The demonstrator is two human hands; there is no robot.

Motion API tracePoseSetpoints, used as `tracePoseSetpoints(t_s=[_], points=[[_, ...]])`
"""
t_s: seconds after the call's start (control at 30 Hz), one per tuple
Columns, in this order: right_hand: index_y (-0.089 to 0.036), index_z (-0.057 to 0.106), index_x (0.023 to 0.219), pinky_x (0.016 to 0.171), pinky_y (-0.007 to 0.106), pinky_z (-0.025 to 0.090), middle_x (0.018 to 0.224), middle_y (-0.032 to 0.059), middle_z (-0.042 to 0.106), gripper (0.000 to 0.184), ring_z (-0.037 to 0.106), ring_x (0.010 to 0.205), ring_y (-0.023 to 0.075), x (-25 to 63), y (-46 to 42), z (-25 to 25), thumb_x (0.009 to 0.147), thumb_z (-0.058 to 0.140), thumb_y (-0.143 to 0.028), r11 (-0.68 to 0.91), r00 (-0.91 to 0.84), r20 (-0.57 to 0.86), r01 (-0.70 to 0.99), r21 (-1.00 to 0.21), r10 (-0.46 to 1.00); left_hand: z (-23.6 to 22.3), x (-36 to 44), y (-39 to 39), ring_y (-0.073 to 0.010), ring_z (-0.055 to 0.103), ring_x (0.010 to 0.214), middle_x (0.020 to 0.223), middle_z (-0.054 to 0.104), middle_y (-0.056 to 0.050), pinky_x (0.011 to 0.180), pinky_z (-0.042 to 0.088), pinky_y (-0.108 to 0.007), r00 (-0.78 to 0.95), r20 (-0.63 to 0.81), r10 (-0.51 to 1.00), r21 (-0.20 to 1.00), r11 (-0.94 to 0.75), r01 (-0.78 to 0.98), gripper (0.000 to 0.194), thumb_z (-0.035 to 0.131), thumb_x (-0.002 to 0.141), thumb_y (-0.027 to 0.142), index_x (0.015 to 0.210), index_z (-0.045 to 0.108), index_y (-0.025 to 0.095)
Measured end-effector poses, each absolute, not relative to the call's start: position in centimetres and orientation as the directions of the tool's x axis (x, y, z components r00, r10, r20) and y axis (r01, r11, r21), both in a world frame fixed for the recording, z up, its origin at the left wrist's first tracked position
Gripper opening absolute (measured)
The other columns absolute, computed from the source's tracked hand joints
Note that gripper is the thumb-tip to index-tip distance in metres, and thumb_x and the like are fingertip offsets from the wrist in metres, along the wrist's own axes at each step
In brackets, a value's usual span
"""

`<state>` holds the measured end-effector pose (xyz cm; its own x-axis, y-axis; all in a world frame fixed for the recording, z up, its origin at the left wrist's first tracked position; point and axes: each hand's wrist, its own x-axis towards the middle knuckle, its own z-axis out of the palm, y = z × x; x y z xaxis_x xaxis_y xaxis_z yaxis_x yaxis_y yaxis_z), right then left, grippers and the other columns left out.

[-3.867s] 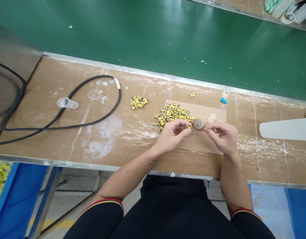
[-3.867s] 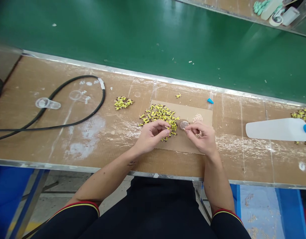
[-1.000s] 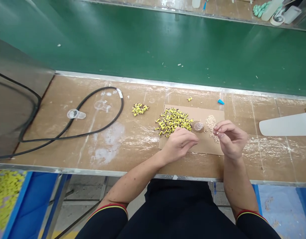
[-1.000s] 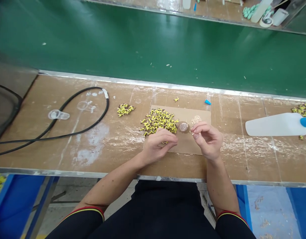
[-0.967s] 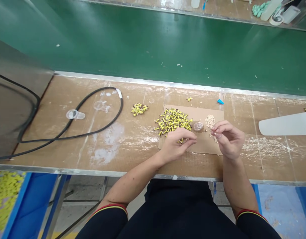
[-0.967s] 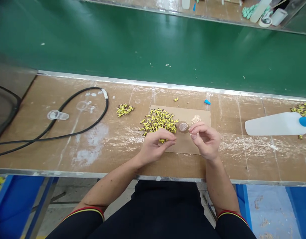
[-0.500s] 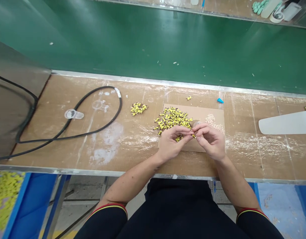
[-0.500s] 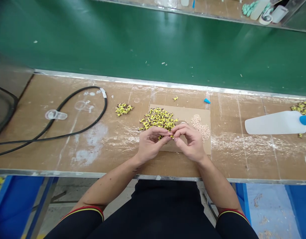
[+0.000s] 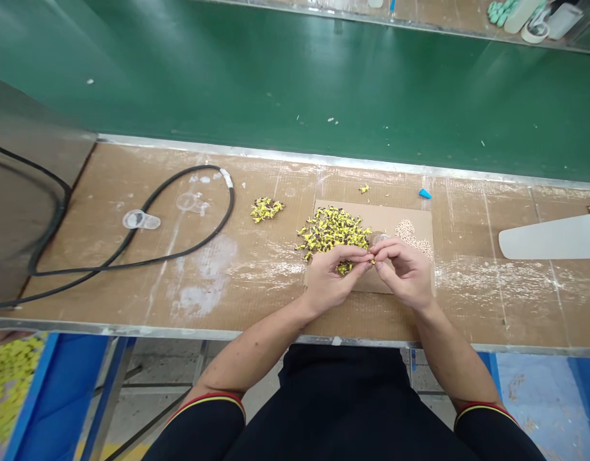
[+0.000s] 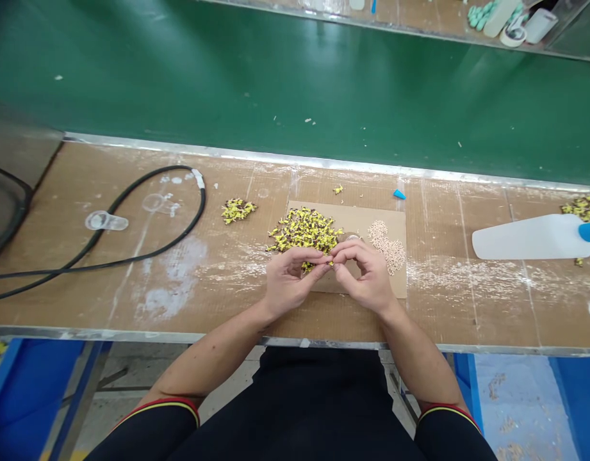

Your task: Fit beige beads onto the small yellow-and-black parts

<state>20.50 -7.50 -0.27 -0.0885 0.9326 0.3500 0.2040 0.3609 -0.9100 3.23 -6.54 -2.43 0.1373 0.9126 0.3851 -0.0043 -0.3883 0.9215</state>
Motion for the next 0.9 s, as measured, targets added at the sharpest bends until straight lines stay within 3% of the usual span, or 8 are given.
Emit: tracePoseSetpoints(t_s=[0.23, 0.4, 0.57, 0.63, 0.8, 0.9], points=[[-0.025, 0.07, 0.082, 0.08, 0.04, 0.059, 0.09, 0.0045, 0.076, 0.01, 0.071, 0.085, 0.0202, 20.7, -7.5, -0.4, 0.087, 0.068, -0.017, 0.311, -0.108, 0.296, 0.186, -0.932, 0.949, -2.0, 3.0, -6.2, -0.0141, 0.079, 0.074, 0.086, 0.082, -0.003, 0.07, 0.065, -0.024, 0.143, 0.585, 0.799, 0.789, -0.601, 0.127, 0.01, 0.075, 0.092, 0.019, 0.101, 0.071, 0.019], [-0.024, 0.07, 0.079, 0.078, 0.037, 0.059, 0.087, 0.0037, 0.075, 0.012, 0.07, 0.082, 0.0188, 20.8, -7.4, -0.4, 0.085, 0.068, -0.014, 0.265, -0.118, 0.248, 0.159, -0.951, 0.961, -2.1, 2.8, -5.6, -0.0147, 0.079, 0.076, 0.088, 0.081, -0.001, 0.072, 0.062, -0.026, 0.219, 0.738, 0.638, 0.612, -0.77, 0.18, 0.023, 0.07, 0.09, 0.007, 0.106, 0.068, 0.024], [-0.023, 0.069, 0.078, 0.073, 0.035, 0.058, 0.084, 0.0031, 0.075, 0.011, 0.069, 0.079, 0.0183, 21.0, -7.3, -0.3, 0.084, 0.068, -0.014, 0.239, -0.151, 0.212, 0.195, -0.951, 0.966, -2.4, 2.6, -5.3, -0.0154, 0.078, 0.078, 0.088, 0.08, -0.002, 0.073, 0.062, -0.027, 0.299, 0.778, 0.552, 0.513, -0.834, 0.203, 0.028, 0.069, 0.09, 0.004, 0.111, 0.061, 0.022], [-0.023, 0.069, 0.078, 0.074, 0.035, 0.057, 0.085, 0.0031, 0.075, 0.011, 0.069, 0.079, 0.0183, 21.2, -7.2, -0.2, 0.085, 0.068, -0.015, 0.234, -0.171, 0.199, 0.218, -0.948, 0.965, -2.4, 2.4, -5.4, -0.0152, 0.078, 0.075, 0.086, 0.079, -0.002, 0.072, 0.062, -0.026, 0.313, 0.75, 0.583, 0.546, -0.812, 0.207, 0.026, 0.069, 0.091, 0.006, 0.11, 0.06, 0.022], [-0.023, 0.07, 0.082, 0.077, 0.036, 0.058, 0.086, 0.0039, 0.075, 0.009, 0.07, 0.082, 0.0191, 21.4, -7.2, 0.1, 0.091, 0.067, -0.021, 0.23, -0.205, 0.177, 0.275, -0.933, 0.963, -2.4, 2.0, -5.7, -0.0164, 0.08, 0.079, 0.087, 0.08, -0.002, 0.071, 0.062, -0.025, 0.273, 0.502, 0.821, 0.824, -0.55, 0.139, 0.031, 0.071, 0.093, 0.017, 0.117, 0.053, 0.023], [-0.023, 0.07, 0.083, 0.077, 0.035, 0.058, 0.086, 0.0035, 0.075, 0.009, 0.069, 0.081, 0.0182, 21.4, -7.2, 0.1, 0.092, 0.067, -0.022, 0.241, -0.21, 0.189, 0.264, -0.934, 0.959, -2.5, 2.0, -5.8, -0.0174, 0.081, 0.082, 0.086, 0.08, -0.002, 0.073, 0.063, -0.026, 0.279, 0.448, 0.849, 0.868, -0.488, 0.093, 0.031, 0.072, 0.092, 0.018, 0.115, 0.051, 0.023]])
